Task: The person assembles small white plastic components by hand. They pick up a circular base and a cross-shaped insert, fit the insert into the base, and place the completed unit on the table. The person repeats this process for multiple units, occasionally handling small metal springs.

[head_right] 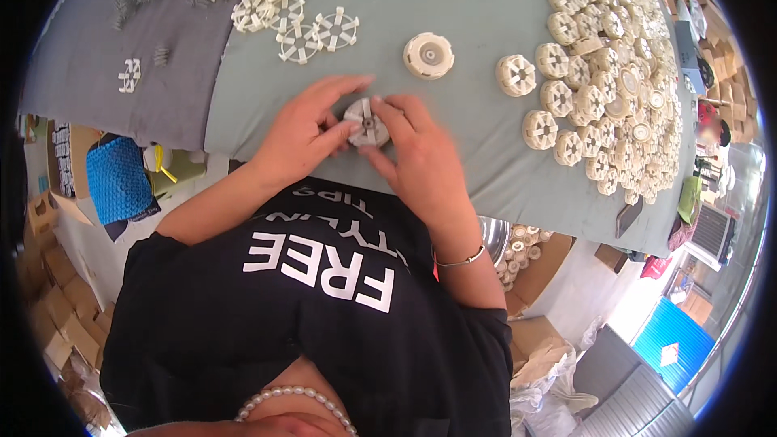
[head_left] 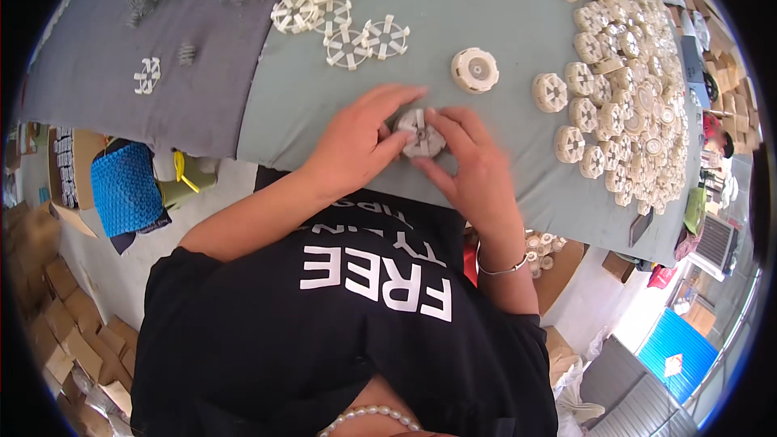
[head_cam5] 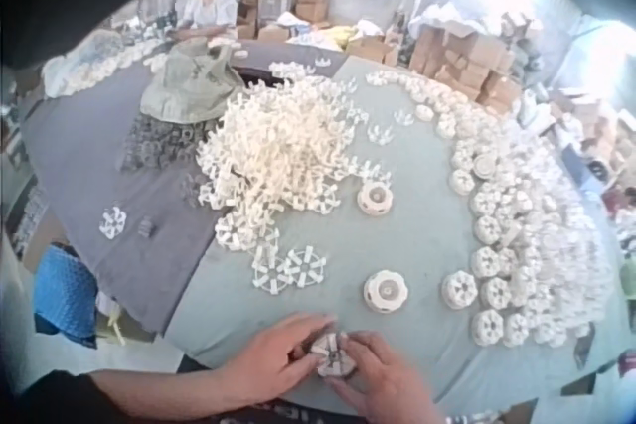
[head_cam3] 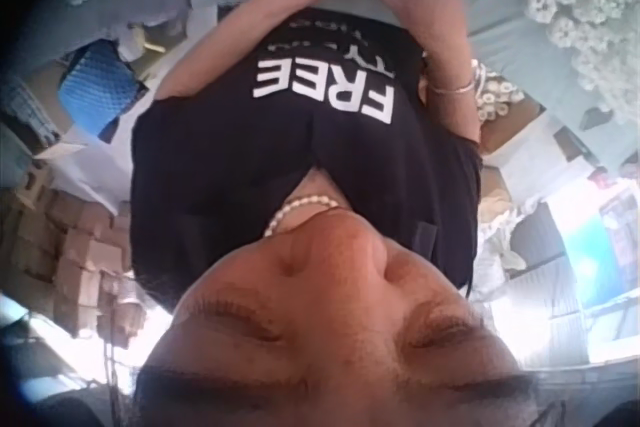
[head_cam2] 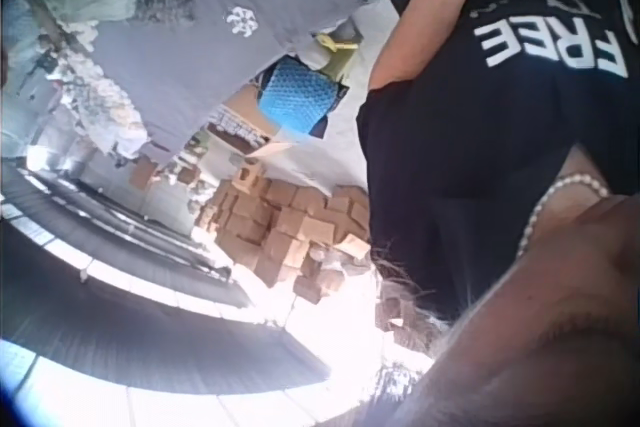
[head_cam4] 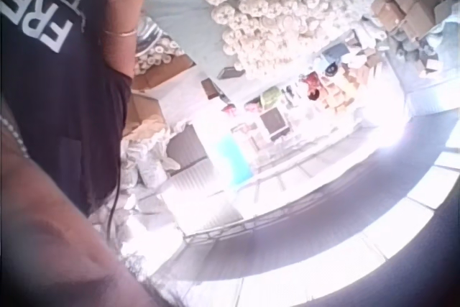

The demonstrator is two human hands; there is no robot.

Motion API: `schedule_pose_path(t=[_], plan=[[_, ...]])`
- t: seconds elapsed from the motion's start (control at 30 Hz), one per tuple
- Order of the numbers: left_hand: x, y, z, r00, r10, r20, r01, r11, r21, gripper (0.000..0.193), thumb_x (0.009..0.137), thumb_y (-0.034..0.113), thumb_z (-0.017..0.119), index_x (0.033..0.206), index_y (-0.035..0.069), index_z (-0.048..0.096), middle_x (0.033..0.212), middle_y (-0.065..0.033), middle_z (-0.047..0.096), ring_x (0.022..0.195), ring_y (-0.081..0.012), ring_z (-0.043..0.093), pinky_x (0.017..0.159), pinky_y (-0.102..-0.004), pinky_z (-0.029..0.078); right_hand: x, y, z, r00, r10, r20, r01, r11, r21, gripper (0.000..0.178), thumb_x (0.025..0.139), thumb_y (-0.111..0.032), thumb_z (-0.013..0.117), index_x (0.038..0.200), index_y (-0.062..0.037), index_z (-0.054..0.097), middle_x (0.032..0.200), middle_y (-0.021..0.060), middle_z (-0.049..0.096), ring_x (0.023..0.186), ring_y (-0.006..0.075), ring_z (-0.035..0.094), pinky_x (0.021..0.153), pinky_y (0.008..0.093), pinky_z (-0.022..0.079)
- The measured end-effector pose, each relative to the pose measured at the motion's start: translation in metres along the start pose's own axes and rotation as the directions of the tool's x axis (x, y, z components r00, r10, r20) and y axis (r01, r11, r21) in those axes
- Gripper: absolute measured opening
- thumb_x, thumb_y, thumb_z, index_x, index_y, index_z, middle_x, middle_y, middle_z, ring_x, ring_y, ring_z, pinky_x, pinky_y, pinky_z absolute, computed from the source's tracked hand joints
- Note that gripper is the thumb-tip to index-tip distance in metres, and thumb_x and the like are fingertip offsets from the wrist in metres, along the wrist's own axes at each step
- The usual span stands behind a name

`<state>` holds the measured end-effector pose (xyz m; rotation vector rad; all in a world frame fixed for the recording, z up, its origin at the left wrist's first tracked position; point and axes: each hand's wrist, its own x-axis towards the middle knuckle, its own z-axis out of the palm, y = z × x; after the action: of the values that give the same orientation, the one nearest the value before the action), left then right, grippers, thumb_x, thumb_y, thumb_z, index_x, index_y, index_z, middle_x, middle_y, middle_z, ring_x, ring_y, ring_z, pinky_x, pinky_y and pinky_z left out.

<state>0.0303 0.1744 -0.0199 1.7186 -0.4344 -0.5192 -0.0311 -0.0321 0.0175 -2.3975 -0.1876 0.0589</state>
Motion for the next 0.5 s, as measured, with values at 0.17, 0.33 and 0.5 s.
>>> schedule_pose_path(t=[0.17, 0.33, 0.5], plan=[[0.001, 0.002, -0.035, 0.997, 0.029, -0.065, -0.001, 0.92, 0.392, 0.055, 0.095, 0.017, 0.078, 0.147, 0.013, 0.061, 0.142, -0.0074, 0.063, 0.084, -0.0159, 0.072, 0.073, -0.0336, 0.058, -0.039, 0.05, -0.067, 0.983, 0.168, -0.074, -0.178, 0.97, -0.164, 0.05, 0.08, -0.014, 0.088, 0.126, -0.0049, 0.071, 0.128, 0.0139, 0.068, 0.11, 0.0326, 0.071, 0.09, 0.041, 0.059], [0.068, -0.006, -0.061, 0.921, 0.372, -0.115, -0.141, 0.593, 0.793, 0.046, 0.094, 0.027, 0.079, 0.137, 0.014, 0.068, 0.138, -0.0069, 0.066, 0.102, -0.0298, 0.07, 0.083, -0.0395, 0.058, -0.036, 0.058, -0.081, 0.897, 0.073, -0.436, -0.211, 0.938, -0.277, 0.059, 0.075, -0.007, 0.091, 0.131, -0.0083, 0.072, 0.129, 0.0118, 0.069, 0.107, 0.0285, 0.071, 0.087, 0.0416, 0.06], [0.069, 0.014, -0.045, 0.939, 0.327, -0.105, -0.197, 0.766, 0.612, 0.029, 0.096, 0.022, 0.077, 0.122, 0.01, 0.074, 0.113, -0.0058, 0.073, 0.089, -0.0229, 0.071, 0.075, -0.0352, 0.056, -0.006, 0.008, -0.007, 0.9, -0.025, -0.436, 0.068, 0.994, 0.082, 0.062, 0.078, -0.002, 0.086, 0.138, -0.0086, 0.07, 0.135, 0.0133, 0.066, 0.105, 0.0293, 0.07, 0.088, 0.0401, 0.06]])
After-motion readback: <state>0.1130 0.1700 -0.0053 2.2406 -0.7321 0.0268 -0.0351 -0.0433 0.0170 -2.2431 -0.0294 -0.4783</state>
